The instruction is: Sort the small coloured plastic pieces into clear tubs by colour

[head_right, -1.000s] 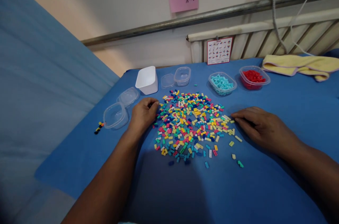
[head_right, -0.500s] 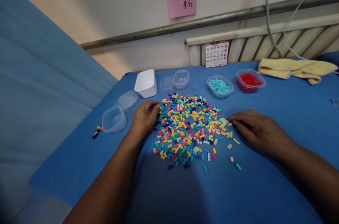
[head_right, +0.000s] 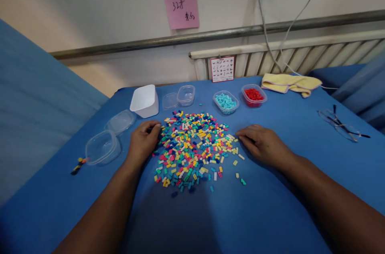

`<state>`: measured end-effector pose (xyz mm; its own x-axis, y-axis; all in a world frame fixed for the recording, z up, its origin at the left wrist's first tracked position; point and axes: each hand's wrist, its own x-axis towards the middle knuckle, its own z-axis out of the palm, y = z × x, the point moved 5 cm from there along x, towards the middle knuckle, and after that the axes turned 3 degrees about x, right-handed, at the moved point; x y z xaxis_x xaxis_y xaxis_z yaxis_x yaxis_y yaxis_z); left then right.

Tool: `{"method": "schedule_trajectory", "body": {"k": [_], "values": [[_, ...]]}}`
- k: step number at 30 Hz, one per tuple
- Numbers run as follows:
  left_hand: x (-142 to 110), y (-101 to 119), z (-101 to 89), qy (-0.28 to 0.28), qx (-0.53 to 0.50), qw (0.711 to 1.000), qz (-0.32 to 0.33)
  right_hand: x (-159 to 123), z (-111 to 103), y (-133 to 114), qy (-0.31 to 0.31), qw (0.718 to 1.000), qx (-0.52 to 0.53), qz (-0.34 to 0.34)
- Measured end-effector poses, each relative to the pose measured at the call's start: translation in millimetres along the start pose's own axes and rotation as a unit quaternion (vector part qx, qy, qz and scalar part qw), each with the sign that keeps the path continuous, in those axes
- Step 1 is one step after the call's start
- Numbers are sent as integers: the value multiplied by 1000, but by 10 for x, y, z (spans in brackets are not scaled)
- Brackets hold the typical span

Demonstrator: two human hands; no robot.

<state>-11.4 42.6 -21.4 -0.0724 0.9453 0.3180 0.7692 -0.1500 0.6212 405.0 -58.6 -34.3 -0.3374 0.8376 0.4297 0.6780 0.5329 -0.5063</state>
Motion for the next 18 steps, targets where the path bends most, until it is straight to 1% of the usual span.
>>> {"method": "schedule_trajectory", "body": {"k": [2,4,8,10,12,18], "values": [[24,-59,0,18,-16,999,-39,-2,-30,-28,-11,1000,5,10],[35,-83,7,24,-27,997,-61,-10,-50,-84,-47,999,19,11],[43,-83,27,25,-26,997,-62,-48,-66,-228,-147,988,32,-11],[44,-96,35,27,-23,997,-67,-69,-74,-258,-183,982,37,-8],[45,-108,42,26,-22,997,-73,-84,-85,-255,-203,978,45,6],[47,-77,46,9,-17,997,-76,-96,-112,-185,-229,970,56,49]]}}
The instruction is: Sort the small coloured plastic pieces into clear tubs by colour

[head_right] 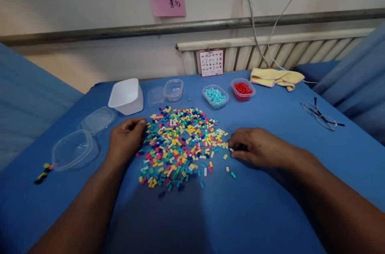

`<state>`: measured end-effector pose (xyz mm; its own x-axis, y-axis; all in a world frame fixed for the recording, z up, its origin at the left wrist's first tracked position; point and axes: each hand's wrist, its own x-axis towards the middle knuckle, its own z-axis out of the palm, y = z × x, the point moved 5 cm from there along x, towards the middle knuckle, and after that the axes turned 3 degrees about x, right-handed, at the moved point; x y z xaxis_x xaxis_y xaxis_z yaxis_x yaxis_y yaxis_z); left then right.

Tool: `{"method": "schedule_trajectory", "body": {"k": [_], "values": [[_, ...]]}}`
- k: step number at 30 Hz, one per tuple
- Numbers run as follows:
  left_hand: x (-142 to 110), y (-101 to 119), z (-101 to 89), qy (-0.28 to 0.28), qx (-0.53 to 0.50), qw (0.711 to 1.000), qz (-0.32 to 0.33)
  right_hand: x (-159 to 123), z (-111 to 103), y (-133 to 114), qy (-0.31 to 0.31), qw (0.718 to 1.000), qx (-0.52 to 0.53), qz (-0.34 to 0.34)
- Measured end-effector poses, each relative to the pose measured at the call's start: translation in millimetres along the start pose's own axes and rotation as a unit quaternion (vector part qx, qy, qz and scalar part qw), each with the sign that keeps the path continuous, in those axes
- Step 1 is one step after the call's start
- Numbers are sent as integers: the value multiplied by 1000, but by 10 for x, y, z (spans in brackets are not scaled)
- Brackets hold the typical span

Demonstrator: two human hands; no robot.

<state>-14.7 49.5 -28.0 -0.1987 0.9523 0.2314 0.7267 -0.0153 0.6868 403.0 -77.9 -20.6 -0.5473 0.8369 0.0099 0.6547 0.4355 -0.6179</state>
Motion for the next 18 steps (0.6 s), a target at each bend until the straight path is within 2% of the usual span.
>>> {"method": "schedule_trajectory", "body": {"k": [5,10,16,18], "values": [[10,4,4,4,-1,1000,3,-9,-35,16,-3,1000,27,12],[25,-15,25,-1,0,1000,12,-1,-17,-10,-15,998,45,-40],[26,-4,20,0,-3,1000,9,1,-39,74,56,998,-6,-1],[23,8,19,0,0,1000,12,3,-36,63,65,998,-8,-7]]}}
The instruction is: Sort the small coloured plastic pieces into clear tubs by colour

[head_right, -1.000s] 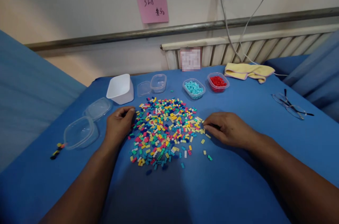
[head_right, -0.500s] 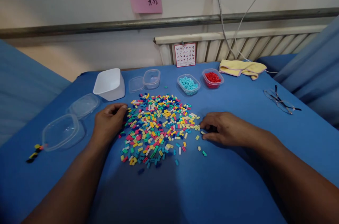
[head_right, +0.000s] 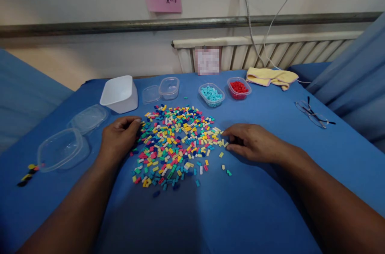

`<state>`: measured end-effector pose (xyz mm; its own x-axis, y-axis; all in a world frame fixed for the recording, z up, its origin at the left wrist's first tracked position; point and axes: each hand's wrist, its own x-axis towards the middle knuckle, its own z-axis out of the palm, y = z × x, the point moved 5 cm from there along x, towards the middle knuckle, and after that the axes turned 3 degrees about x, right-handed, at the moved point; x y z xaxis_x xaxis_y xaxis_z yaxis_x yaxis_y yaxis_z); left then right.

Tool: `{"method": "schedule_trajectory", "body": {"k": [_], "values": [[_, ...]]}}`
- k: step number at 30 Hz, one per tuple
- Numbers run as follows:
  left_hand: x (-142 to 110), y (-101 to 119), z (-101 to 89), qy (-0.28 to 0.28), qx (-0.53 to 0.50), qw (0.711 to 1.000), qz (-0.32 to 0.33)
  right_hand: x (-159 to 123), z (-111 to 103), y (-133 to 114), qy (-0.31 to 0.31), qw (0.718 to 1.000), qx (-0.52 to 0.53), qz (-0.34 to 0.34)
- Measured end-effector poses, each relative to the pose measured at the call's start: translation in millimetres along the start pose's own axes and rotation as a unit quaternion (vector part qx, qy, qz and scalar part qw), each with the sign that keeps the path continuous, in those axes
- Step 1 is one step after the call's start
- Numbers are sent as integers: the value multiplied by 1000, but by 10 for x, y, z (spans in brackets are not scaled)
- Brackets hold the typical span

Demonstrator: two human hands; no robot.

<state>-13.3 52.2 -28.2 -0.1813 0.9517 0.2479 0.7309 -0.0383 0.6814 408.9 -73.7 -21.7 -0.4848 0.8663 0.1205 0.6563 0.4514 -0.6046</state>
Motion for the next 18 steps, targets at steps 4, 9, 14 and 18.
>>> {"method": "schedule_trajectory", "body": {"k": [4,9,14,18], "values": [[0,1,6,0,7,1000,6,16,36,-90,-23,998,4,-56],[8,-24,23,-7,7,1000,9,20,56,-143,-47,995,36,-75],[4,-18,28,-11,12,1000,17,8,52,-137,-46,996,40,-69],[-10,10,19,-12,13,1000,17,1,48,-127,-51,996,38,-64]]}}
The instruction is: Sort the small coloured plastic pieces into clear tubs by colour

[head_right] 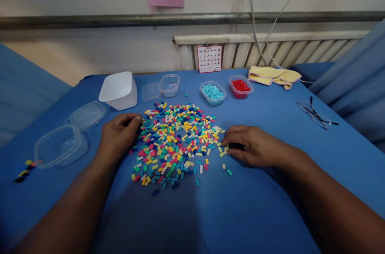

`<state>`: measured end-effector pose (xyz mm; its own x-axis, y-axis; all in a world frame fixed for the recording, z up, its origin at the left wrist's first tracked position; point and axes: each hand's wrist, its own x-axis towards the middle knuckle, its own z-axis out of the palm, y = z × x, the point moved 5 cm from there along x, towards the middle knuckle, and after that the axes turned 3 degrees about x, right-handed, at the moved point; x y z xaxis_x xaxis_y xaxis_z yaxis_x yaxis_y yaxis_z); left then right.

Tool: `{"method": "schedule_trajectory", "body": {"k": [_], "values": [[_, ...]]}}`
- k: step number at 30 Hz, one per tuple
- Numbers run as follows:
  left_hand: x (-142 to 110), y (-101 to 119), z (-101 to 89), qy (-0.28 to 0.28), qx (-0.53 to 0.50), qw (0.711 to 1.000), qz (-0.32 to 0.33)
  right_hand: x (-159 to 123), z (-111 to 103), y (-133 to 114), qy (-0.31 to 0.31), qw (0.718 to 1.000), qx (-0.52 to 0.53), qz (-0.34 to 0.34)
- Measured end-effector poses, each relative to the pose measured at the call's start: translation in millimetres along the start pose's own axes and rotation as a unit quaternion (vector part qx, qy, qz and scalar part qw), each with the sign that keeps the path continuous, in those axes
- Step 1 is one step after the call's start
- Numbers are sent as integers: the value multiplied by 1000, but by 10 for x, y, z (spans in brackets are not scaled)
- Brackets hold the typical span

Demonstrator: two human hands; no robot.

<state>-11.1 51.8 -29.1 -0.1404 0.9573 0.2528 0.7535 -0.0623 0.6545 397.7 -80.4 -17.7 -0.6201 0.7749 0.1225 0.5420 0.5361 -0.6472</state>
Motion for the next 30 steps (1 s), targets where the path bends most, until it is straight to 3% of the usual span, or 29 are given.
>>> {"method": "schedule_trajectory", "body": {"k": [7,19,24,30], "values": [[2,-4,-1,-1,-2,1000,-11,-24,8,36,-5,1000,4,19],[-15,24,-16,-9,1,1000,-21,32,41,-73,-6,1000,0,-6],[-23,13,-12,-3,-8,1000,-14,29,32,-11,42,999,-26,20],[-21,9,-18,1,1,1000,-13,67,152,11,73,997,-35,-2]]}}
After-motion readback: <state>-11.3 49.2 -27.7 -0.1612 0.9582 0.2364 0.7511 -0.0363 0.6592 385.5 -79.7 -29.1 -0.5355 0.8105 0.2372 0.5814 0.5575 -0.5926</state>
